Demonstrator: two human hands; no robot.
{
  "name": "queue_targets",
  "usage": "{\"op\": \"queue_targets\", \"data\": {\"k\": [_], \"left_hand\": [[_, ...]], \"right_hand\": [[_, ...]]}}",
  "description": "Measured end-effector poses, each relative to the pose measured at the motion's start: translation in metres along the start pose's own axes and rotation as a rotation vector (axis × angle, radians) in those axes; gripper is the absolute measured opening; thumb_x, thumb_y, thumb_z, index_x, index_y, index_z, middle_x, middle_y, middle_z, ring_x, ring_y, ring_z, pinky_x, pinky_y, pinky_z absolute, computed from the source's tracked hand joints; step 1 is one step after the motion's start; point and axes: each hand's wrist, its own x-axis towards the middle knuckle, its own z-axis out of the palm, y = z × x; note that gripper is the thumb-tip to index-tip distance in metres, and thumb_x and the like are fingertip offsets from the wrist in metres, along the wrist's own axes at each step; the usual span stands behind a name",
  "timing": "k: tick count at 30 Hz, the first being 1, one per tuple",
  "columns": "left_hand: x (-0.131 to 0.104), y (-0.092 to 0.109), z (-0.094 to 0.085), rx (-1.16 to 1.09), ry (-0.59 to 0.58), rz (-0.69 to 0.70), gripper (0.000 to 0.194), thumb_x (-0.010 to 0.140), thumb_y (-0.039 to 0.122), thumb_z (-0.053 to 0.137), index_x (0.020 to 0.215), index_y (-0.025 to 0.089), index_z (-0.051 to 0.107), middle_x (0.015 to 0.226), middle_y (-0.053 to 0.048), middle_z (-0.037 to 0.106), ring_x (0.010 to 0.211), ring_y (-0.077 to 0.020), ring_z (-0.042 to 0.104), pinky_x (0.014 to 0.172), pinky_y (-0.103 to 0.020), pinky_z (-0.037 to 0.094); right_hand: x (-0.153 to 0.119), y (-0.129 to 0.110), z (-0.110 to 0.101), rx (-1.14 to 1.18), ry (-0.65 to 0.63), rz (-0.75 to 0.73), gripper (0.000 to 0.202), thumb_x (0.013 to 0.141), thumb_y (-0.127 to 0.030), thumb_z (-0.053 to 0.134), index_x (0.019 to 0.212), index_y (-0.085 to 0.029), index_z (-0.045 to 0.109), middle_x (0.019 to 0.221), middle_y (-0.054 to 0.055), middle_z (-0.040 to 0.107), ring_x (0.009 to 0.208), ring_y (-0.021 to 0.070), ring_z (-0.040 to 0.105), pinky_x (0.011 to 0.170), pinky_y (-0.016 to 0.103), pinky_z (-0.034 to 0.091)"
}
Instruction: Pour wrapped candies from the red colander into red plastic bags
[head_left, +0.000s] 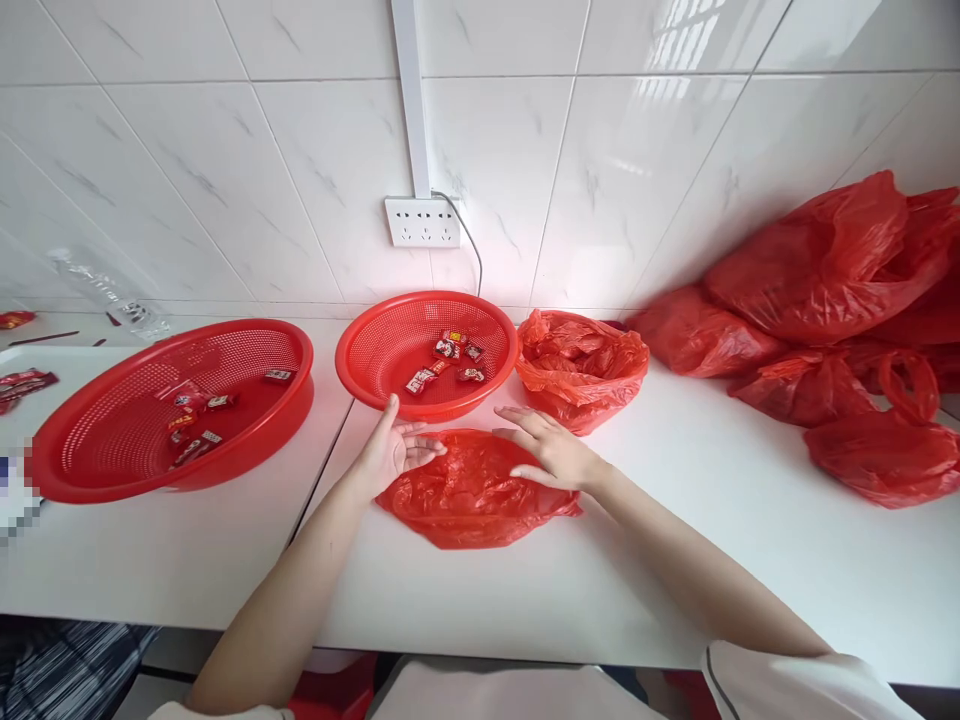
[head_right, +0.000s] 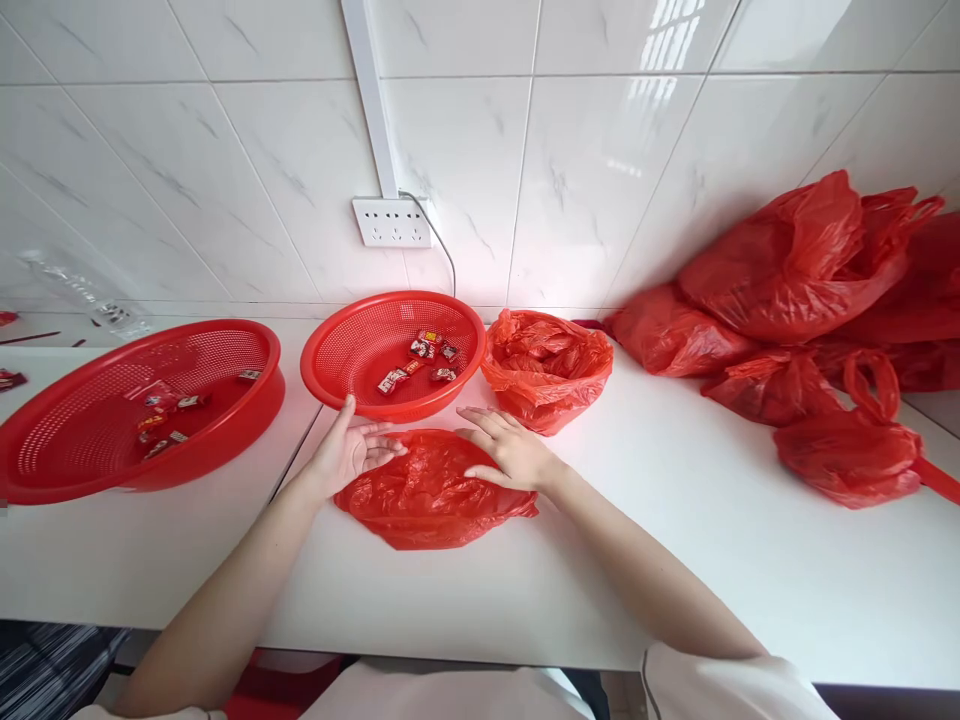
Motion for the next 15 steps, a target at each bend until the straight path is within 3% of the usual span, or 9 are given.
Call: {"op": "queue_targets", "data": {"k": [3,6,8,11,15], "left_hand": [[0.004,0.014,0.009,-0.202,-0.036,-0.084,0.053,0.083,0.055,0.053,0.103,0.006,0.058,0.095,-0.025,0.070,0.096,-0.0304,0.069,0.067,-0.027,0.058],[0.015,0.011,0.016,-0.377,-0.054,0.032,0.029,0.082,0.023,0.051,0.103,0.006,0.061,0.098,-0.019,0.072,0.096,-0.0247,0.069,0.074,-0.026,0.058],[0.022,0.000,0.020,-0.432,-0.021,0.085,0.024,0.077,0.012,0.050,0.097,0.009,0.064,0.095,-0.013,0.073,0.091,-0.0211,0.070,0.079,-0.029,0.058],[0.027,-0.021,0.023,-0.443,-0.018,0.118,0.020,0.074,0.010,0.051,0.086,0.010,0.066,0.091,-0.011,0.074,0.090,-0.0214,0.070,0.084,-0.033,0.057],[0.024,-0.037,0.031,-0.430,-0.108,0.177,0.025,0.074,0.013,0.052,0.089,0.007,0.070,0.098,-0.015,0.074,0.099,-0.0276,0.068,0.092,-0.040,0.053]], "right_hand": [[0.017,-0.016,-0.022,0.000,0.171,0.010,0.040,0.095,-0.043,0.046,0.126,-0.020,0.056,0.144,0.013,0.046,0.129,0.0251,0.046,0.105,0.046,0.040],[0.033,-0.032,-0.037,-0.032,0.273,0.020,0.028,0.096,-0.035,0.045,0.114,-0.021,0.062,0.136,0.011,0.054,0.125,0.0227,0.050,0.109,0.047,0.035],[0.040,-0.042,-0.038,-0.045,0.318,0.051,0.026,0.096,-0.033,0.045,0.111,-0.022,0.062,0.133,0.010,0.056,0.125,0.0215,0.050,0.113,0.049,0.029],[0.043,-0.057,-0.025,-0.049,0.389,0.144,0.025,0.096,-0.033,0.046,0.112,-0.022,0.061,0.134,0.009,0.055,0.126,0.0216,0.049,0.114,0.051,0.026],[0.036,-0.069,0.008,-0.090,0.466,0.247,0.025,0.095,-0.027,0.045,0.115,-0.020,0.060,0.136,0.011,0.052,0.132,0.0233,0.043,0.117,0.055,0.018]]}}
